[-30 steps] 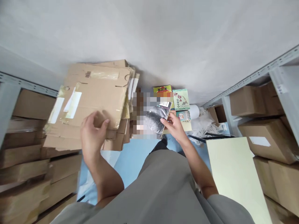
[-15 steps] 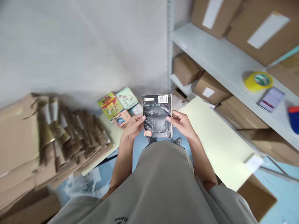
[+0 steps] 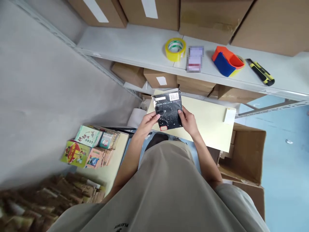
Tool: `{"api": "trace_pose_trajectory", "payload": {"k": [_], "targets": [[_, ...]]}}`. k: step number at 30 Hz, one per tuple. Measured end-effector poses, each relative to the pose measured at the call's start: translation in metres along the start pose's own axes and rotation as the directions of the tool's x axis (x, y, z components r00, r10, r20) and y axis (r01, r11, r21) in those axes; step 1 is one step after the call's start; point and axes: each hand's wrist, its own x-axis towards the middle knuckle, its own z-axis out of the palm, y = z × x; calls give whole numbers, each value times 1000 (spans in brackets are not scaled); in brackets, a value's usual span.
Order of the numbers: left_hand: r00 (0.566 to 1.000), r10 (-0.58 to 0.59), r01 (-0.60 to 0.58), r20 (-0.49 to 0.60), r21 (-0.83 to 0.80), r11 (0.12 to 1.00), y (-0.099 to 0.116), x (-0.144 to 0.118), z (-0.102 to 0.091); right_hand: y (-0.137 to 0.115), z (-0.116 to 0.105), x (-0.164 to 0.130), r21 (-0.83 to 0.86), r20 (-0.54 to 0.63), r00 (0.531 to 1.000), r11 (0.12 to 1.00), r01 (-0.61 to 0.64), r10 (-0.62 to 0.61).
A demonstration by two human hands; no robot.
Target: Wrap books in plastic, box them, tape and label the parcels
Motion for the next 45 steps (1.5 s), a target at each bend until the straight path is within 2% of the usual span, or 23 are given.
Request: {"api": "trace_pose_trajectory", "payload": {"k": [2,5,7,9,11,13,14,16,19,21,23,27,30,32,35,37,39,41,42,45], "targets": [[998,31,-34,48,67,997,-1,7,-3,7,-7,1,-47,-24,999,998,40,-41],[986,108,-134,127,226,965,4,12,-16,9,-16,1,-118,-124,983,986,117,-132],[969,193,-239,154,389,890,12,13,-23,4,-20,1,-117,-182,962,976,184,-204],[959,254,-284,130,491,824,21,12,-26,-4,-22,0,-105,-234,927,955,276,-293],[973,229,-225,40,411,883,26,11,-23,-11,-23,-1,-124,-276,888,929,348,-369],[992,117,-107,-49,175,979,25,11,-17,-15,-24,-1,-147,-297,864,914,379,-406],[997,46,-43,-63,45,998,23,12,-14,-15,-24,-1,-150,-300,860,910,385,-413],[996,-81,77,-22,-146,986,16,14,-7,-13,-24,0,-143,-299,855,906,399,-423],[980,-182,199,86,-275,941,6,13,3,-6,-22,-1,-153,-290,843,892,426,-452],[979,-185,202,83,-312,929,3,9,9,-1,-21,-1,-165,-286,833,881,444,-473],[987,-160,161,29,-312,937,3,5,15,3,-23,-1,-166,-255,840,877,450,-479],[989,-68,39,-132,-215,976,5,1,22,-2,-40,8,-200,-92,893,886,418,-441],[958,58,-79,-281,-63,995,6,-2,29,-18,-43,10,-180,-75,920,913,366,-384],[930,131,-130,-343,25,991,8,-7,39,-31,-31,4,-89,-43,951,950,300,-305],[911,193,-129,-364,192,973,12,-21,61,-43,3,-9,38,44,985,985,167,-169],[907,244,-133,-342,316,939,15,-31,77,-44,23,-15,69,5,995,992,103,-104],[915,302,-188,-269,378,906,18,-39,86,-42,32,-16,89,-102,994,994,58,-48],[913,354,-256,-201,392,884,19,-43,86,-39,27,-10,139,-176,984,990,31,-7],[902,377,-273,-211,400,875,20,-44,81,-37,21,-6,180,-185,983,983,26,8],[839,397,-264,-371,360,895,22,-38,58,-36,2,5,338,-123,991,941,-14,59]]}}
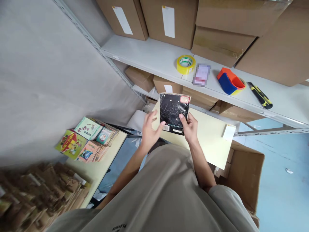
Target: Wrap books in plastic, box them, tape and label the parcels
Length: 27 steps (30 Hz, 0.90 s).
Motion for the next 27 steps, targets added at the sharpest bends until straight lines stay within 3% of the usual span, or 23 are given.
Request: {"api": "trace_pose_trajectory", "payload": {"k": [2,4,5,7,11,15,18,21,23,27], "targets": [[992,-108,116,57,-163,980,-6,11,-10,-2,-6,4,80,41,997,994,-75,72],[941,-206,291,270,-328,899,-9,20,-15,-2,-8,5,126,65,989,982,-142,134],[907,-233,362,352,-367,857,-9,22,-15,0,-8,4,138,71,984,976,-169,161],[876,-269,428,400,-388,816,-9,23,-12,5,-9,4,142,86,975,966,-217,206],[893,-301,420,334,-378,825,-9,20,-4,18,-15,8,99,98,967,965,-243,233],[945,-258,307,204,-271,912,-12,20,1,28,-16,11,0,-41,999,1000,-19,19],[979,-179,191,98,-123,974,-11,17,11,24,-2,1,-19,76,997,1000,-18,20],[989,-147,148,35,-26,989,-5,10,24,11,20,-13,-15,167,985,999,-51,53],[989,-141,142,51,-29,989,-1,6,29,2,29,-16,-30,149,987,998,-48,52],[958,-146,190,246,-168,967,3,10,17,-10,19,2,-3,118,991,998,-66,66]]}}
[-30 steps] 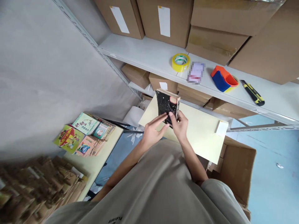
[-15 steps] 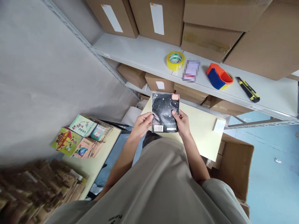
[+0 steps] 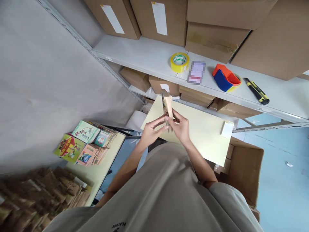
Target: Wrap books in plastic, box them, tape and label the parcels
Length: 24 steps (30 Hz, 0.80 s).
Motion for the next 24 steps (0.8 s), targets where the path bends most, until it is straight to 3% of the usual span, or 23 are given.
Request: {"api": "trace_pose_trajectory", "payload": {"k": [2,5,6,7,9,10,12,19,22,24], "targets": [[997,27,-25,-77,21,999,3,5,-18,-2,-13,11,64,54,998,998,-29,25],[937,103,-68,-333,114,991,4,15,-46,1,-28,21,157,146,984,980,-120,98],[944,73,-47,-323,86,995,4,17,-53,3,-31,21,177,162,979,973,-149,120],[969,8,-1,-247,28,1000,3,19,-58,5,-33,21,190,170,976,967,-170,138],[990,-142,140,-16,-98,985,2,21,-62,8,-35,19,206,177,972,959,-193,158],[978,-194,202,70,-136,970,1,20,-61,10,-35,17,214,178,970,956,-200,163],[964,-242,258,110,-170,951,0,20,-57,12,-36,15,233,185,967,948,-216,175],[973,-230,223,-21,-178,958,-5,19,-32,22,-45,20,211,192,965,953,-219,180],[979,-186,171,-87,-152,973,-10,19,-24,26,-49,22,61,-1,999,997,-46,46],[982,-135,121,-135,-106,987,-13,19,-19,25,-47,17,-96,-162,982,992,81,-95]]}}
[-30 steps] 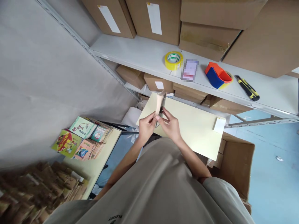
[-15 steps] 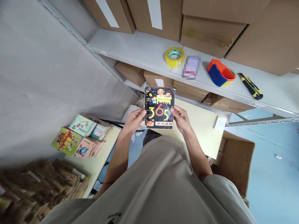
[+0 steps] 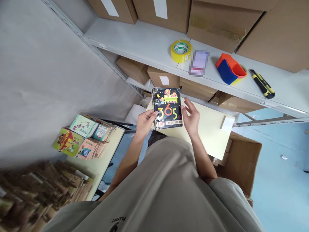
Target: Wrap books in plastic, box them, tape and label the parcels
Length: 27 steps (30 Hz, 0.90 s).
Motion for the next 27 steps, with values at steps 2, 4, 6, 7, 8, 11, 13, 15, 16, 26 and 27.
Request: {"api": "trace_pose_trajectory", "payload": {"k": [2,4,6,7,8,11,13,15,16,26,27], "targets": [[996,73,-70,-43,66,995,-3,-1,5,-4,7,-11,-107,-24,998,993,54,-56],[984,158,-145,-80,152,978,-5,-6,12,-9,21,-26,-143,63,998,989,40,-31],[965,248,-219,-87,258,941,-7,-13,20,-12,37,-41,-146,119,993,989,29,-11],[954,290,-253,-78,313,916,-8,-18,24,-14,43,-47,-150,119,993,988,35,-17],[943,326,-283,-63,360,889,-8,-23,27,-15,49,-51,-160,105,994,986,46,-29],[924,381,-356,19,405,842,-7,-34,29,-17,50,-50,-173,33,997,982,75,-70],[924,373,-376,82,363,852,-4,-33,21,-16,42,-40,-106,31,997,991,80,-78],[928,370,-365,53,335,869,0,-25,6,-15,30,-26,5,84,995,998,61,-61],[928,373,-352,0,326,877,2,-19,-3,-14,25,-20,56,119,992,998,37,-44],[954,-110,154,280,-143,978,-3,7,-35,-8,11,-12,225,282,947,948,-223,156],[959,-111,155,262,-155,976,-3,5,-34,-5,10,-11,212,289,944,951,-225,159]]}}
